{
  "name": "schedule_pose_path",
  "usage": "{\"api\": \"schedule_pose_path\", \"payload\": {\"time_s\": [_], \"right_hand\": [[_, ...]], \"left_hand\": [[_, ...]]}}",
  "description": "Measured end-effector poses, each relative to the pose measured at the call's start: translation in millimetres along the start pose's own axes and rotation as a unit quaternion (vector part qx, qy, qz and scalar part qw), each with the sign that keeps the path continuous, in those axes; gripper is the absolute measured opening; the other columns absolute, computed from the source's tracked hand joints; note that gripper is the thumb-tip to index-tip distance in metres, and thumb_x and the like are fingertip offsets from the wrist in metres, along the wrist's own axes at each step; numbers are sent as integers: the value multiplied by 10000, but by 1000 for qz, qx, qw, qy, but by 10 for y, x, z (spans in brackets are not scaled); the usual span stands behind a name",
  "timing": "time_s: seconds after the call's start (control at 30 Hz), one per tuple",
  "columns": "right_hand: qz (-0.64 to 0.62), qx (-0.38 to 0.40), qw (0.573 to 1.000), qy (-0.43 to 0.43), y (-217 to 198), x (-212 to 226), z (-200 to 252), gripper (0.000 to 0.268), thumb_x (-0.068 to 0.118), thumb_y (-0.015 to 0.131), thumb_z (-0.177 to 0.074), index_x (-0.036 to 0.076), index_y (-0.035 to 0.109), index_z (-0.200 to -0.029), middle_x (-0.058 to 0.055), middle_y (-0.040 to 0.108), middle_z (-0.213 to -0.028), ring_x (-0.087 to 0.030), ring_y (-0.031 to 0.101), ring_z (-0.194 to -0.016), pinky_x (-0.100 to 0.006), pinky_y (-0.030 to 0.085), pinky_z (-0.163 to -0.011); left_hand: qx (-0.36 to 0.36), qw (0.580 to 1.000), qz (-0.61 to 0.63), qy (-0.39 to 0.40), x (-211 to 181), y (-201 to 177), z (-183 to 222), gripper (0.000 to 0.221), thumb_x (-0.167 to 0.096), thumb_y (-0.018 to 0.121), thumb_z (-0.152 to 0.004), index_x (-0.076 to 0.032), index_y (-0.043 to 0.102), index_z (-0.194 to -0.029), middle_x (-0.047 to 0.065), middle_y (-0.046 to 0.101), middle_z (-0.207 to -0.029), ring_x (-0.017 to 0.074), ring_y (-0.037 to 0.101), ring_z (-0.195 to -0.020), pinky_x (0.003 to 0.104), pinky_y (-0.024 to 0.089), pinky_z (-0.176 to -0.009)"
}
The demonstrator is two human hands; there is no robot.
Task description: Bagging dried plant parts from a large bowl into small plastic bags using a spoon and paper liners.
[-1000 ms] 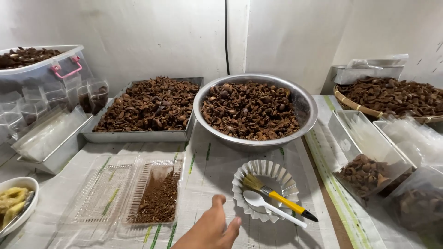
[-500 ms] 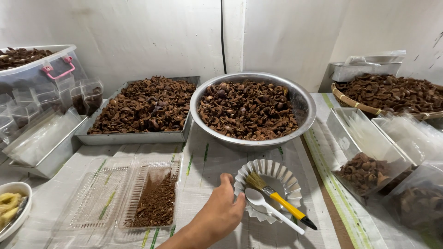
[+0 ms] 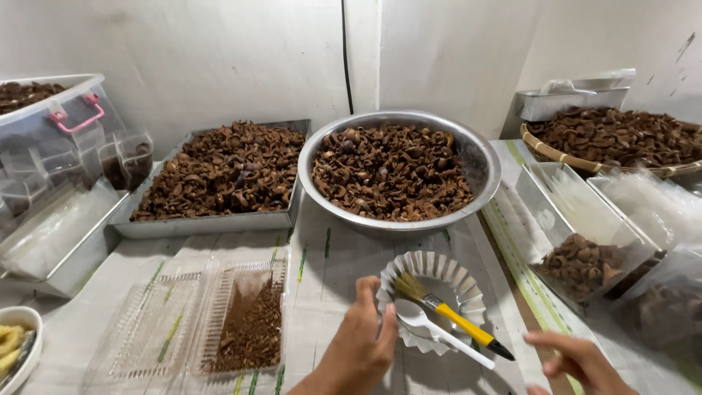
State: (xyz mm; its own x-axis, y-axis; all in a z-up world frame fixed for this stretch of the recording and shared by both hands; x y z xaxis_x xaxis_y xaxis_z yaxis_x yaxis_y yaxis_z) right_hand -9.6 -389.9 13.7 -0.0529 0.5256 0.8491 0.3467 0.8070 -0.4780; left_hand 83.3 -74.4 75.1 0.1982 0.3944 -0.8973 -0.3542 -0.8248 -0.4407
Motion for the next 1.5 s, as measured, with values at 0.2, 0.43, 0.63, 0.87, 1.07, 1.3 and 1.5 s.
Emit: {"api": "schedule_pose_path", "payload": {"time_s": [0.2,0.43,0.63,0.87,1.07,1.3,1.5], "right_hand": [[-20,-33,996,75,325,812,-125,242,98,794,-843,143,920,-1045,-109,554,-604,-199,460,-602,-196,244,-752],[173,152,963,141,310,968,-514,231,319,882,-831,268,883,-1056,-75,639,-506,-166,427,-574,-268,337,-629],[378,241,890,87,450,1240,-655,301,617,749,-808,441,758,-1053,262,855,-954,-45,673,-548,-185,536,-642],[393,198,898,0,585,1266,-736,300,560,725,-824,347,731,-1034,153,827,-947,-118,721,-683,-253,529,-791],[429,187,883,33,652,1781,-680,174,383,639,-932,242,736,-901,97,776,-883,-43,723,-763,-219,571,-844],[423,146,892,-66,588,2403,-639,131,357,688,-889,254,674,-968,72,868,-896,-100,865,-699,-309,657,-679],[304,379,873,-47,1585,3107,-342,113,286,527,-1073,219,601,-1018,69,715,-831,-63,594,-605,-214,511,-499]], "left_hand": [[1,999,-27,29,-32,-18,3,393,-287,377,-1059,-74,309,-1382,136,611,-1067,231,632,-991,389,559,-845],[-2,996,-69,53,22,-1,-16,463,-263,391,-1068,30,286,-1411,200,539,-1127,291,585,-1013,440,532,-863],[-2,993,-54,104,-104,-52,51,466,-242,343,-1075,74,283,-1413,212,484,-1225,313,553,-1160,423,497,-1022],[12,999,-9,30,-82,-78,42,365,-281,335,-1082,-34,306,-1349,138,551,-865,256,560,-757,431,447,-672],[25,999,29,21,-131,-101,47,281,-236,313,-1097,-59,309,-1315,99,548,-834,192,519,-723,366,427,-609],[12,992,123,11,-81,-113,6,217,-117,350,-1088,-55,338,-1296,155,693,-963,197,666,-771,287,574,-621],[-25,998,62,1,54,-73,-39,252,-178,383,-1052,-72,330,-1274,95,512,-707,224,495,-598,427,371,-562]]}}
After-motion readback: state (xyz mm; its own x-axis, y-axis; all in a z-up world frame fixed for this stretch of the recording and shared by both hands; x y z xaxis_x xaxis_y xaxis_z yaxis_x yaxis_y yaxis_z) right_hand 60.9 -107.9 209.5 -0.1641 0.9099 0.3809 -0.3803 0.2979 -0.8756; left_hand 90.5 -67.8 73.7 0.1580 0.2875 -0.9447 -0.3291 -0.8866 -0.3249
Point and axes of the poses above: each hand's wrist, its own z-axis away from the middle knuckle, its own y-axis out of the palm, x = y × z, the point moved 4 cm from there along -z, towards the middle knuckle
